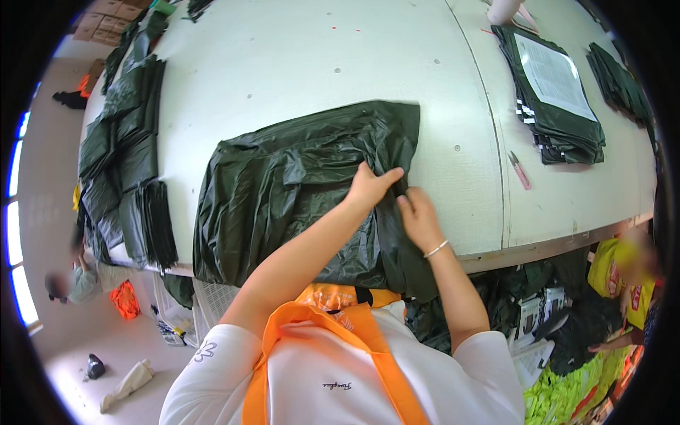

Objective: The person folds a dark green jacket on a table, aligning the sleeves and body, then folds it into a compact rectangle. The folded jacket is placed into a white plastic basket. The person then picks up another jacket from the basket and begins to unfold it on the table.

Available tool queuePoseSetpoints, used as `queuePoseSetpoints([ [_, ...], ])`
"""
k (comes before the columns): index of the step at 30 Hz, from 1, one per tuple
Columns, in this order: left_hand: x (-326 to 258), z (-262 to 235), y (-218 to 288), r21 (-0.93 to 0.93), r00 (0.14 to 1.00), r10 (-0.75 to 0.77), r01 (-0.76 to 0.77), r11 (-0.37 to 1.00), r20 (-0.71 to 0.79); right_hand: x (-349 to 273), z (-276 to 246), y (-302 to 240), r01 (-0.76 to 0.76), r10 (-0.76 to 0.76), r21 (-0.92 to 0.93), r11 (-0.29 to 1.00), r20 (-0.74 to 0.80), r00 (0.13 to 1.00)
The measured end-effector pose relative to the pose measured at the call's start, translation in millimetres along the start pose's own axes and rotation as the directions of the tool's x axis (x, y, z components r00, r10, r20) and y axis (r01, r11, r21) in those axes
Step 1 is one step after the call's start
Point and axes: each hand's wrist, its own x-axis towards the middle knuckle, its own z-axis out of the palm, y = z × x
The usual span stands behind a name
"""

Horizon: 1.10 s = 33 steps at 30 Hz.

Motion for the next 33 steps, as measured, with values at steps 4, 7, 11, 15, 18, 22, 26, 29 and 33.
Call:
queuePoseSetpoints([
  [4, -75.0, -26.6, 35.8, -0.262, 0.980, 0.193, -0.173, 0.950, 0.053, -24.9, -12.1, -7.4, -0.198, 0.049, 0.688, 0.699, 0.230, 0.972],
  [7, -165.2, -49.4, 55.3, -0.297, 0.891, 0.400, -0.331, 0.896, 0.213, -31.7, -21.1, 31.2, -0.404, 0.357, 0.475, 0.782, 0.189, 0.915],
  [11, -276.0, -85.1, 71.4, -0.175, 0.545, 0.463, -0.498, 0.850, 0.699, -70.7, 3.7, 23.3, -0.414, 0.397, 0.258, 0.873, 0.115, 0.910],
  [15, -336.4, -103.6, 35.3, -0.580, 0.116, 0.687, -0.448, 0.681, 0.717, -109.3, 50.8, -16.4, -0.329, 0.301, 0.143, 0.933, 0.188, 0.935],
  [18, -366.1, -122.1, 25.8, -0.664, 0.012, 0.699, -0.301, 0.684, 0.715, -147.9, 73.7, -36.5, -0.266, 0.239, 0.076, 0.961, 0.252, 0.938],
  [22, -403.6, -126.1, -7.7, -0.821, -0.074, 0.819, -0.113, 0.560, 0.569, -233.6, 12.6, -33.0, -0.197, 0.199, -0.032, 0.980, 0.225, 0.954],
  [26, -412.2, -176.2, -33.4, -0.398, -0.023, 0.504, -0.646, 0.651, 0.863, -326.2, -128.5, -53.3, -0.076, 0.077, -0.204, 0.976, -0.003, 0.997],
  [29, -417.4, -186.4, -68.9, -0.153, 0.209, 0.604, -0.858, 0.491, 0.769, -388.8, -200.1, -134.7, -0.351, 0.294, -0.111, 0.930, -0.351, 0.889],
  [33, -424.9, -203.7, -77.2, 0.268, 0.332, 0.702, -0.941, 0.204, 0.630, -405.6, -213.1, -254.6, -0.220, 0.134, -0.603, 0.767, -0.185, 0.974],
])
